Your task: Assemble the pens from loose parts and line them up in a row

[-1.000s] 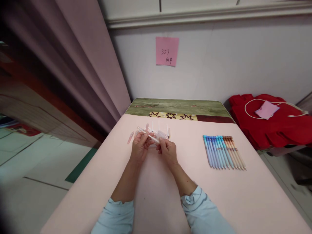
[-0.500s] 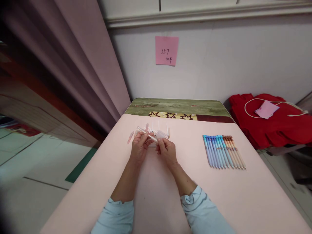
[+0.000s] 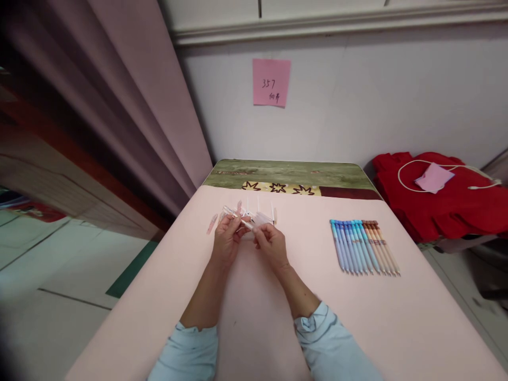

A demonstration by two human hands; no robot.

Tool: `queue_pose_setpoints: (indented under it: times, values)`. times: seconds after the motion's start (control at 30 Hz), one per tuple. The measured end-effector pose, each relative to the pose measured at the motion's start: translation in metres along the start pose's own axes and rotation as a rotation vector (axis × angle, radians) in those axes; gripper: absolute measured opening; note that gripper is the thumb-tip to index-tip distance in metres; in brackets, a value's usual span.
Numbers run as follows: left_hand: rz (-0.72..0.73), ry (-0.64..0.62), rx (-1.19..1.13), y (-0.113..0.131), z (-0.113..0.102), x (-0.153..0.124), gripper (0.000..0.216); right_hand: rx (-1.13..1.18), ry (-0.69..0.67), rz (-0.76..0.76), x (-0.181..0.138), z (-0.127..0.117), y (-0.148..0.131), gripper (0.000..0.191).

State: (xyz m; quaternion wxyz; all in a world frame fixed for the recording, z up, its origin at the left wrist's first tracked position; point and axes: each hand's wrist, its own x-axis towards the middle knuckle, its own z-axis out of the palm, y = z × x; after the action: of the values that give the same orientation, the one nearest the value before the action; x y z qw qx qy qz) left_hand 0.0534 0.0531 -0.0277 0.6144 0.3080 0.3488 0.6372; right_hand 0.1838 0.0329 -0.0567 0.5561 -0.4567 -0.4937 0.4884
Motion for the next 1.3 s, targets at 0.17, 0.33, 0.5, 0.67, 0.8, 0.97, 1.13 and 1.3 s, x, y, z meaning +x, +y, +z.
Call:
queue_pose_setpoints:
  times: [0.17, 0.33, 0.5, 0.67, 0.8, 0.97, 1.13, 1.3]
  values:
    - [-0.002, -0.009, 0.004, 0.0004, -0.0005, 0.0002, 0.028, 0.023, 0.008, 0.064, -0.0018, 0.001, -0.0017, 0.049]
    - [0.002, 0.016, -0.001, 0.0001, -0.0017, 0.0011, 0.029, -0.004, 0.025, 0.007, 0.0015, 0.0008, 0.0015, 0.039]
    - [0.001, 0.005, 0.019, 0.0005, 0.0011, -0.0001, 0.029, -0.015, -0.01, 0.011, -0.0007, 0.0006, -0.0014, 0.039]
    - [0.003, -0.001, 0.009, 0.0008, 0.0006, 0.0002, 0.03, -0.012, -0.014, 0.036, -0.0019, 0.0011, -0.002, 0.045]
    - [0.005, 0.014, 0.011, 0.0003, -0.0002, 0.0004, 0.03, 0.007, 0.016, -0.006, 0.0005, 0.0008, 0.0004, 0.034]
    - [-0.002, 0.001, 0.015, 0.001, 0.0014, -0.0012, 0.03, -0.03, -0.027, -0.009, -0.0008, 0.0008, -0.003, 0.038]
    - [0.0, 0.007, 0.01, 0.0008, 0.0006, -0.0007, 0.031, -0.016, -0.007, 0.01, -0.0017, 0.0018, -0.0045, 0.04]
    - [-0.018, 0.014, 0.019, 0.0009, 0.0016, -0.0013, 0.03, -0.011, 0.014, -0.004, 0.0007, 0.0021, -0.0004, 0.036]
